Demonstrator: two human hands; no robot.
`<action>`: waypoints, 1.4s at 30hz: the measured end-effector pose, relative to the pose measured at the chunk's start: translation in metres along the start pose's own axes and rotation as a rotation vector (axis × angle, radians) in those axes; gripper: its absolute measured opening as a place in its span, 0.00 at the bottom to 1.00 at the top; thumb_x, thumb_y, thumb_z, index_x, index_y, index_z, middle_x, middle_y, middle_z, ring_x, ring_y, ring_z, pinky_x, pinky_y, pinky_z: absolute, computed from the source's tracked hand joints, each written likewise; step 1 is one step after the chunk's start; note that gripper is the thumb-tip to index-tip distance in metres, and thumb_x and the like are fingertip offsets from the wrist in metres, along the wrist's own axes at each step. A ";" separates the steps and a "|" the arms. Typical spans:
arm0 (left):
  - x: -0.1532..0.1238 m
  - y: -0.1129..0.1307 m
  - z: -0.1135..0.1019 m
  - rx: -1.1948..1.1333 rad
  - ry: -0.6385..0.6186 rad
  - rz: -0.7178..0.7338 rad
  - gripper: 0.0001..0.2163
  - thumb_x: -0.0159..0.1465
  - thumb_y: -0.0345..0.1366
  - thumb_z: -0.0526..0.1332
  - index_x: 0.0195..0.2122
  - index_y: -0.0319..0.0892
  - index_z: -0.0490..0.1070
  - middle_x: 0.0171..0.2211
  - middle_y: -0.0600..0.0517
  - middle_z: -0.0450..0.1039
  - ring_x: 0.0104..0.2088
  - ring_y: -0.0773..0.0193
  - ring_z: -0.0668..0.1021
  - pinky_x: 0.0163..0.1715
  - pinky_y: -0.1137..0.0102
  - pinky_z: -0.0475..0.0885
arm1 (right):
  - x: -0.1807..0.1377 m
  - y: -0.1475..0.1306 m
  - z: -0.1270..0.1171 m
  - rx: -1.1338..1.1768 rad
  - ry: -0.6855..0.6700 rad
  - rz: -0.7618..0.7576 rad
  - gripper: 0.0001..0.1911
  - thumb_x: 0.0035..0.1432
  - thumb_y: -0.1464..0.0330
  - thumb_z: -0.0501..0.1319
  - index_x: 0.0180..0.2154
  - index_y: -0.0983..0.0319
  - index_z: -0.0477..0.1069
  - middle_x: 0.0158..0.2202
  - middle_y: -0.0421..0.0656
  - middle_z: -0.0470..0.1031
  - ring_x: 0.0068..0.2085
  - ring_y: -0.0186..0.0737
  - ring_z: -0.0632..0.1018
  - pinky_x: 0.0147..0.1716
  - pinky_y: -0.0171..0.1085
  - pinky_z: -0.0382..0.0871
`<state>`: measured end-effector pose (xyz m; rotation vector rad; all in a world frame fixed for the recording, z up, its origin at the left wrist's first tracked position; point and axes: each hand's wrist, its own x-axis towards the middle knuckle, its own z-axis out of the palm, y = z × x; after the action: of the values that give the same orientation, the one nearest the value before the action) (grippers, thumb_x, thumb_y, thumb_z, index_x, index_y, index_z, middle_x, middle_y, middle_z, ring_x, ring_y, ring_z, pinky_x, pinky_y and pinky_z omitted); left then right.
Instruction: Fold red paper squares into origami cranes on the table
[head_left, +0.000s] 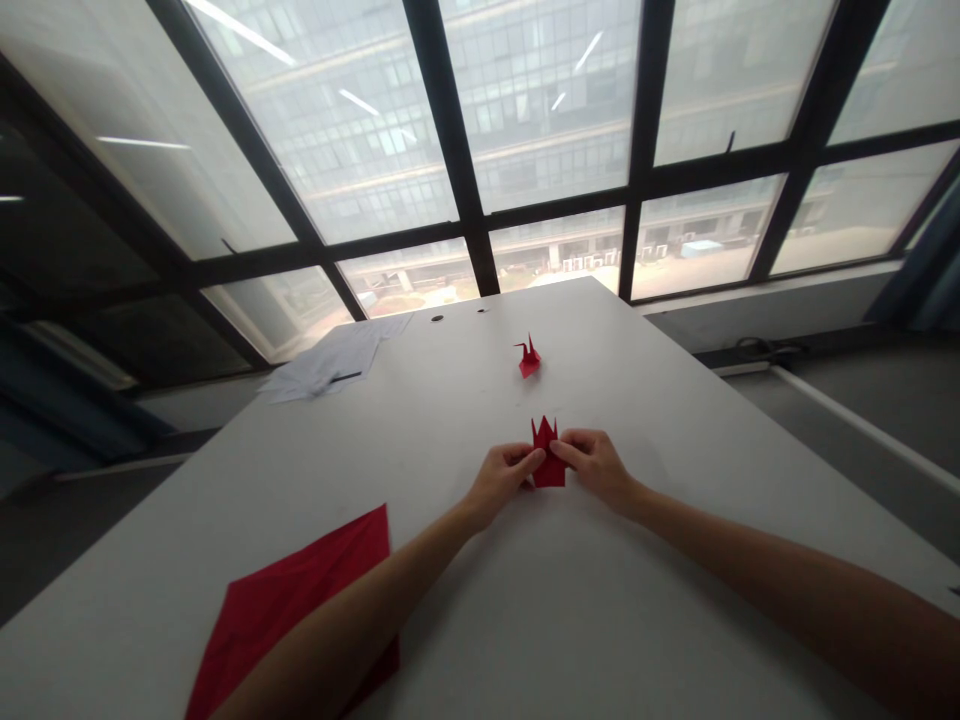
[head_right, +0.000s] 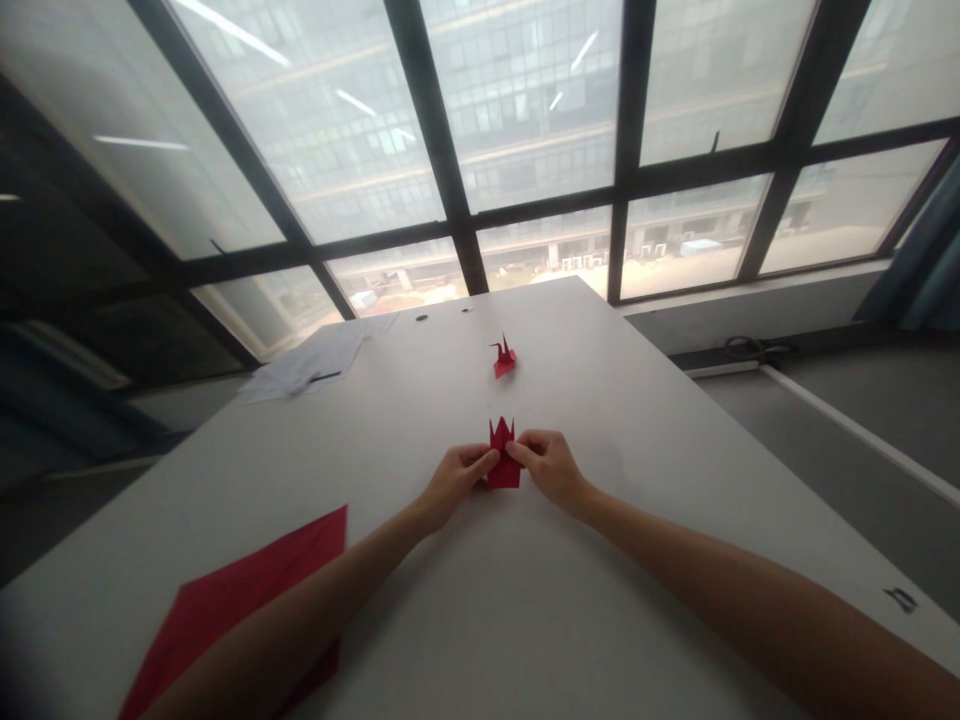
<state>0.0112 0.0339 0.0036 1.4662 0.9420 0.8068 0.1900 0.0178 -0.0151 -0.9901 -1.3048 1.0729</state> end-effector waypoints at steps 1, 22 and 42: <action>0.000 0.000 0.000 -0.005 0.010 0.003 0.21 0.58 0.53 0.67 0.32 0.35 0.79 0.26 0.50 0.75 0.24 0.69 0.70 0.24 0.75 0.63 | 0.000 -0.001 0.000 0.002 -0.001 0.004 0.17 0.54 0.58 0.65 0.21 0.63 0.70 0.20 0.37 0.66 0.24 0.32 0.64 0.24 0.34 0.56; 0.002 -0.006 -0.002 -0.037 -0.014 0.026 0.20 0.56 0.51 0.70 0.27 0.35 0.78 0.24 0.50 0.74 0.22 0.70 0.70 0.24 0.75 0.63 | 0.004 0.000 -0.003 0.003 0.048 0.099 0.15 0.53 0.59 0.63 0.24 0.63 0.71 0.20 0.37 0.66 0.23 0.32 0.64 0.22 0.33 0.56; 0.010 -0.005 -0.009 -0.056 0.103 0.345 0.12 0.60 0.42 0.69 0.41 0.41 0.77 0.37 0.49 0.75 0.36 0.64 0.74 0.33 0.72 0.70 | 0.001 -0.012 -0.010 0.133 -0.298 0.193 0.17 0.51 0.58 0.68 0.33 0.66 0.75 0.27 0.42 0.76 0.27 0.35 0.72 0.29 0.35 0.65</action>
<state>0.0067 0.0473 -0.0010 1.5726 0.7438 1.1605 0.2008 0.0158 -0.0035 -0.8923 -1.3732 1.4805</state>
